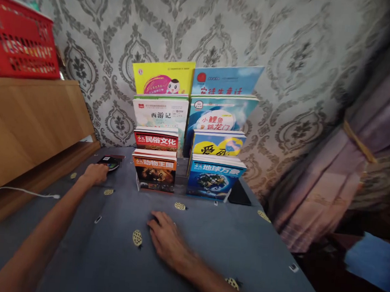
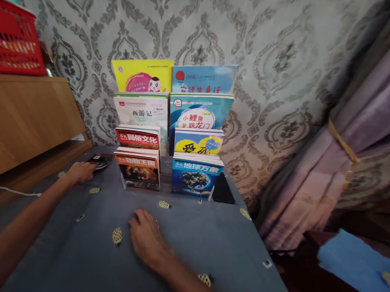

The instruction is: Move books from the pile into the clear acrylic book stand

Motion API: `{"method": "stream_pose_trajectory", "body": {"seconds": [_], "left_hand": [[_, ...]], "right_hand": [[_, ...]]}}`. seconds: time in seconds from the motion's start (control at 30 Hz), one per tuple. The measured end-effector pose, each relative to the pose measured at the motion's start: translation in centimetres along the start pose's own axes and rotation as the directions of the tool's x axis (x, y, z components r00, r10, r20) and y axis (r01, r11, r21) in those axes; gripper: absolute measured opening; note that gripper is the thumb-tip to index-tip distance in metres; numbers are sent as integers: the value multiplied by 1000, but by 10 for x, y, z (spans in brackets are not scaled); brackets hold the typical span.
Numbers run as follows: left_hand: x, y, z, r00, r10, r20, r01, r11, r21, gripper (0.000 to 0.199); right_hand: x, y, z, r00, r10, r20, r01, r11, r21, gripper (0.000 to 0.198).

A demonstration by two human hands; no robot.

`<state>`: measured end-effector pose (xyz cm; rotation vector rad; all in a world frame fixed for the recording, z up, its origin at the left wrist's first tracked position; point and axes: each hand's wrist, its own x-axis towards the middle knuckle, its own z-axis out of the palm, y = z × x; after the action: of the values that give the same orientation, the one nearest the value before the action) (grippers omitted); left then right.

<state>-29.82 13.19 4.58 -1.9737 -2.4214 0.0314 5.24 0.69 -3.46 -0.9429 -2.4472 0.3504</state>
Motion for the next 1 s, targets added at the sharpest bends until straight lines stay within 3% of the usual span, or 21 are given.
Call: {"method": "stream_pose_trajectory", "body": {"seconds": [0.07, 0.13, 0.2, 0.23, 0.27, 0.3, 0.37, 0.43, 0.67, 1.0], "left_hand": [[-10, 1, -4, 996, 13, 85, -13, 1000, 2, 29], [-20, 0, -10, 967, 62, 246, -52, 998, -47, 34], [-24, -1, -17, 887, 196, 418, -109, 969, -222, 45], [-24, -3, -19, 857, 255, 447, -121, 944, -306, 51], [-22, -4, -21, 857, 279, 433, -123, 927, -353, 55], [-20, -6, -21, 887, 258, 383, -116, 928, -355, 56], [-14, -9, -15, 967, 116, 229, -59, 968, -243, 52], [-11, -11, -1, 992, 2, 130, 17, 989, -150, 49], [-32, -13, 51, 990, -144, -6, 143, 986, -85, 61], [-77, 10, 66, 975, -203, -93, 196, 978, -77, 57]], "right_hand": [[1, -1, -1, 1000, -4, -15, 4, 1000, 18, 25], [1, -1, -1, 1000, -6, -11, 6, 1000, 27, 25], [2, -2, -1, 1000, -10, -2, 10, 1000, 25, 26], [3, -2, -1, 1000, -10, -4, 11, 1000, 23, 26], [3, -2, 0, 1000, -12, -8, 13, 1000, 22, 27], [3, -2, 0, 1000, -14, -13, 14, 1000, 20, 27], [3, -1, 2, 1000, -13, -17, 13, 1000, 10, 27], [3, -1, 2, 1000, -9, -11, 9, 1000, 1, 27], [3, -2, -3, 1000, -24, -3, 24, 1000, 19, 23], [5, 0, 3, 998, -57, -36, 58, 998, 20, 22]]}}
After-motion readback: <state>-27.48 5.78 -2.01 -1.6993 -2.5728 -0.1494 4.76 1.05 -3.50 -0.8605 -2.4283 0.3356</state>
